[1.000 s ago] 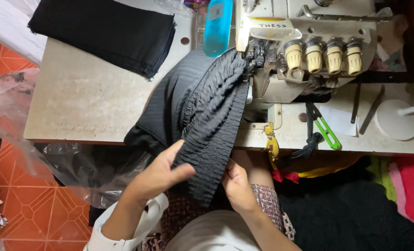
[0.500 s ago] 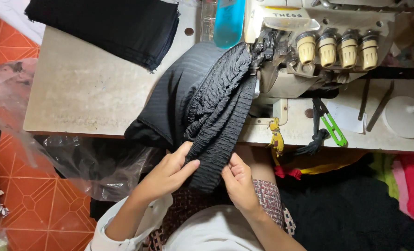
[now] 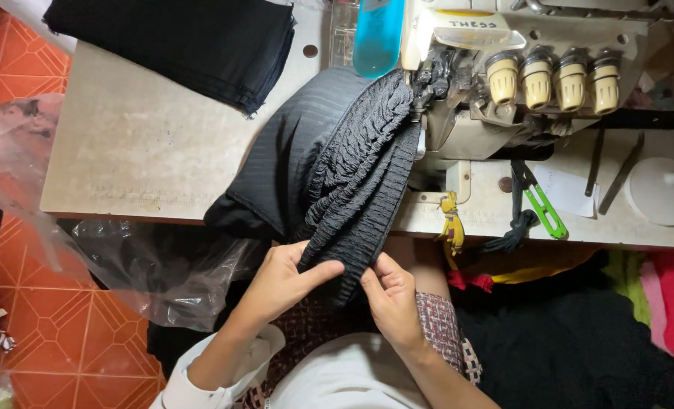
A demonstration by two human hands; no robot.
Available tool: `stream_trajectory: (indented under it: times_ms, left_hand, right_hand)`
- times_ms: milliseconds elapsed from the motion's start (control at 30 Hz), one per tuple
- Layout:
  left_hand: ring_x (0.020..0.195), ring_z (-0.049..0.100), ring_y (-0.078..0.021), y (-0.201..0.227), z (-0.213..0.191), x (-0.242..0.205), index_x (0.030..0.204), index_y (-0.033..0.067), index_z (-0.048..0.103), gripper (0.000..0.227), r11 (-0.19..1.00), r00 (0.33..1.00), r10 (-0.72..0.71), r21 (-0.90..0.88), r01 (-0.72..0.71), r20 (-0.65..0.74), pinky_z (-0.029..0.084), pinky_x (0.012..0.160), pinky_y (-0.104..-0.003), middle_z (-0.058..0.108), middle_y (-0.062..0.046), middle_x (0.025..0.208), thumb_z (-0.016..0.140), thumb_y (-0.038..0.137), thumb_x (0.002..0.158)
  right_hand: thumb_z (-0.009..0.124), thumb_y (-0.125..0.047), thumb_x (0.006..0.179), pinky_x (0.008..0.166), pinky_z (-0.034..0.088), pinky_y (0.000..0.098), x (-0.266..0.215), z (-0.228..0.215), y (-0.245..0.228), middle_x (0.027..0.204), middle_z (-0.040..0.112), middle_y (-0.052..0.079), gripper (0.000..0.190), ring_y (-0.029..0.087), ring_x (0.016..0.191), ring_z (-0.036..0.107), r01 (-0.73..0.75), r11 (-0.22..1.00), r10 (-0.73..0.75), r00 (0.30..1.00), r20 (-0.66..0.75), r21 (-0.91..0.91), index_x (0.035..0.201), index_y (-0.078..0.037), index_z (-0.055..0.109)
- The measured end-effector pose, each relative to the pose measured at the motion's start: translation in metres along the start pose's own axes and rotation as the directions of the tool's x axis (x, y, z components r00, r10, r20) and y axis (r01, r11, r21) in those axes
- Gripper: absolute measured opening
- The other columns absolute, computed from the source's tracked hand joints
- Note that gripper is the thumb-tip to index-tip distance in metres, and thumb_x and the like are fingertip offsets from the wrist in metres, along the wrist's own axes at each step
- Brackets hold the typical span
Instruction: Inspecting and stretching the waistband of a garment at a sewing workstation
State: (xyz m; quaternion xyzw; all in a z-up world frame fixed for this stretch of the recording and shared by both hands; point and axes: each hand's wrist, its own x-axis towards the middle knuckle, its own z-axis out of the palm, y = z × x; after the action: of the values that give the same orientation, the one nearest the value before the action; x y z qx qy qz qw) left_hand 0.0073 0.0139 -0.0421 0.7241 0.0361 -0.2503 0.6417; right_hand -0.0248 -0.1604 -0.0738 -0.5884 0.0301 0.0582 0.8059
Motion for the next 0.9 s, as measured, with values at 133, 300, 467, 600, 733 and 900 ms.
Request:
stream_trajectory:
  times_ms: [133,300,467,600,733,900]
  left_hand:
    - [0.078,0.058,-0.0022,0.003,0.001,-0.005,0.088,0.0071,0.073,0.02,0.999,1.0,0.029,-0.024,-0.029,-0.005,0.05,0.07,-0.02,0.068,0.008,0.084,0.068,0.026,0.086]
    - [0.078,0.057,-0.0029,-0.002,0.007,-0.005,0.093,0.0073,0.07,0.021,0.992,0.992,0.124,0.003,-0.125,0.011,0.051,0.071,-0.02,0.067,0.006,0.084,0.078,0.02,0.078]
    - [0.094,0.069,-0.0274,0.0,0.026,-0.016,0.138,-0.0044,0.027,0.084,0.517,0.704,0.695,0.785,-0.343,-0.15,0.058,0.078,-0.034,0.057,-0.015,0.124,0.076,0.034,0.082]
    - [0.118,0.06,-0.0303,0.006,0.03,-0.021,0.123,0.0142,0.048,0.029,-0.001,0.368,0.919,0.931,-0.366,0.145,0.043,0.103,-0.046,0.048,-0.013,0.129,0.064,0.016,0.099]
    - [0.099,0.065,-0.0195,0.002,0.036,-0.023,0.109,0.0102,0.063,0.028,-0.023,0.448,0.869,0.923,-0.385,0.209,0.038,0.091,-0.038,0.067,-0.003,0.11,0.067,0.034,0.096]
    - [0.09,0.065,-0.0227,0.016,0.034,-0.021,0.098,0.0053,0.066,0.011,0.07,0.426,0.884,0.849,-0.524,0.19,0.04,0.084,-0.043,0.067,-0.007,0.101,0.056,0.01,0.096]
  right_hand:
    - [0.06,-0.01,0.093,0.076,0.051,0.0225,0.001,-0.001,0.002,0.095,0.069,0.003,0.016,0.008,0.089,0.059,-0.001,0.999,-0.002,0.999,-0.054,-0.042,0.101,0.001,0.069]
    - [0.061,-0.009,0.092,0.071,0.053,0.0234,-0.003,0.0,0.0,0.088,0.07,0.004,0.014,0.009,0.082,0.061,-0.044,0.999,0.045,0.996,-0.078,0.016,0.095,0.001,0.071]
    - [0.065,-0.009,0.089,0.081,0.052,0.0238,-0.003,-0.009,0.017,0.1,0.071,0.005,0.023,0.01,0.091,0.061,0.02,0.998,-0.015,0.996,-0.084,0.066,0.107,0.004,0.07]
    - [0.066,-0.007,0.088,0.083,0.054,0.0254,-0.002,-0.004,0.005,0.101,0.072,0.008,0.023,0.012,0.091,0.063,-0.013,0.998,0.02,0.995,-0.102,0.063,0.107,0.004,0.071]
    - [0.062,-0.005,0.089,0.069,0.059,0.0259,-0.005,-0.005,0.006,0.093,0.072,0.009,0.018,0.013,0.083,0.064,-0.057,0.998,0.06,0.988,-0.145,0.025,0.1,0.005,0.071]
    - [0.063,-0.007,0.089,0.084,0.05,0.0252,-0.01,-0.013,0.008,0.098,0.072,0.006,0.018,0.01,0.09,0.061,0.006,0.999,-0.011,0.989,-0.144,-0.04,0.103,0.003,0.071]
